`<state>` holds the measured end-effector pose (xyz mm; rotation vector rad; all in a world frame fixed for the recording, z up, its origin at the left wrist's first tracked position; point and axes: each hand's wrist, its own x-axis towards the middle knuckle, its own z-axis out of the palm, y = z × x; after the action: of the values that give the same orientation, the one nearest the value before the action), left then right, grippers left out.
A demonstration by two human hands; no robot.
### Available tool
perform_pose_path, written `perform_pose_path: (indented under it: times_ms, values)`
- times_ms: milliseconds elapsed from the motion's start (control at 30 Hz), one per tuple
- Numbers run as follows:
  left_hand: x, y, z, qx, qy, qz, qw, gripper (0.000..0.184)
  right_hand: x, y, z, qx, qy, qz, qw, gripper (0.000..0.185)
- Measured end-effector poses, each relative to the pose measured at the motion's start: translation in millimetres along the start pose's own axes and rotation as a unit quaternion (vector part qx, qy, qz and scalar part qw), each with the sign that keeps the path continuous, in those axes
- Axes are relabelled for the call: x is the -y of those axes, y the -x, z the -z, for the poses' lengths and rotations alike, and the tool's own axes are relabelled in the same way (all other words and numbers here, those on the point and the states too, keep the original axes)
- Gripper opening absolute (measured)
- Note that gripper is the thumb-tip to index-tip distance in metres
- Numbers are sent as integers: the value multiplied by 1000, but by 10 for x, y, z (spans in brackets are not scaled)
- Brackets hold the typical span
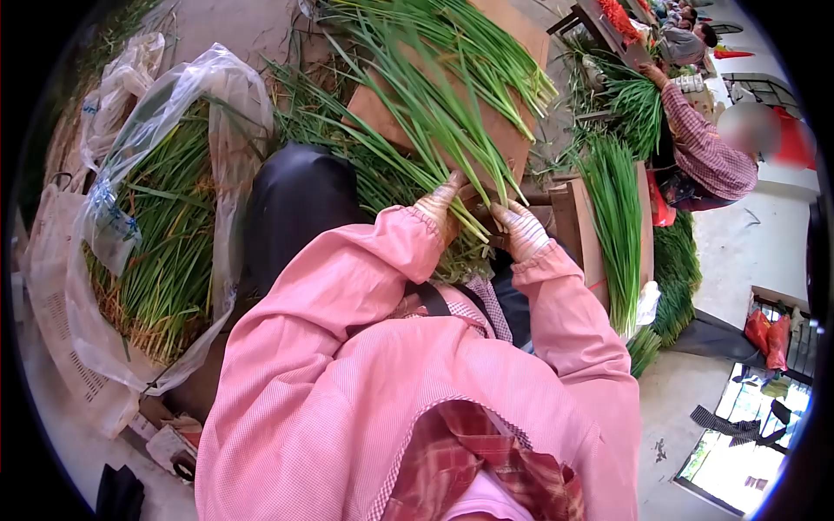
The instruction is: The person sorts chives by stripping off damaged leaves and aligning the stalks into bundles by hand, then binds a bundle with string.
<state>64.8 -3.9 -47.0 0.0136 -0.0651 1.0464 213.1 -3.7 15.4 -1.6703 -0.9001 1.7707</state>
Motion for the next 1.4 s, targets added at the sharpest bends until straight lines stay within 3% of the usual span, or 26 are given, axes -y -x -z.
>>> perform_pose_path:
  times_ms: [67,100,167,300,433,467,500,533,567,633,700,767,900,933,1067,1167,1233,1267,1333,1400]
  values:
    - [-5,28,-42,-114,-31,39,992,40,51,143,-183,-16,-27,-24,999,27]
    - [14,27,-3,-119,-34,38,992,40,47,158,-209,-12,-31,-48,998,28]
    - [63,24,144,-249,-98,-8,963,39,-21,174,-227,14,-37,-69,997,28]
    - [17,92,125,-249,-185,-6,951,36,-159,187,-316,49,27,-31,998,27]
    - [-68,195,-68,-253,-202,37,945,34,-337,129,-398,68,-18,8,998,28]
    - [-9,170,71,-248,-186,-22,951,30,-457,26,-362,105,-13,40,994,30]
    - [-28,179,83,-249,-189,-22,950,30,-248,84,-348,110,38,-34,993,29]
    - [-42,200,84,-237,-186,-19,953,29,-166,20,-264,86,132,54,986,28]
    - [-59,215,83,-224,-185,-17,957,28,-65,-84,-190,59,223,142,963,26]
    - [-86,240,-53,-255,-127,-5,959,26,288,-265,-152,-19,252,217,943,23]
    - [-63,245,-7,-295,-124,-24,947,25,640,-471,-264,-23,307,342,888,25]
    - [-56,261,17,-293,-119,-15,949,25,1031,-618,-528,16,397,341,852,38]
    - [-11,280,120,-273,-152,-34,949,25,1306,-1179,-924,78,562,248,785,65]
    - [-14,289,65,-285,-150,-31,946,25,1381,-1197,-1048,69,621,247,740,67]
    - [-23,300,178,-297,-186,-21,936,24,1454,-1438,-1159,136,617,294,717,66]
    - [-78,317,103,-316,-186,-9,930,24,1569,-1556,-1092,154,650,372,645,63]
    - [-120,342,45,-330,-192,15,924,25,1540,-1776,-938,134,664,363,640,60]
    - [-122,355,42,-329,-189,17,925,25,1512,-1875,-843,186,595,426,656,59]
    - [-117,371,31,-325,-197,30,924,25,1657,-1582,-905,223,603,406,649,58]
    - [-100,371,20,-331,-200,30,922,24,1670,-1443,-968,217,655,394,607,50]
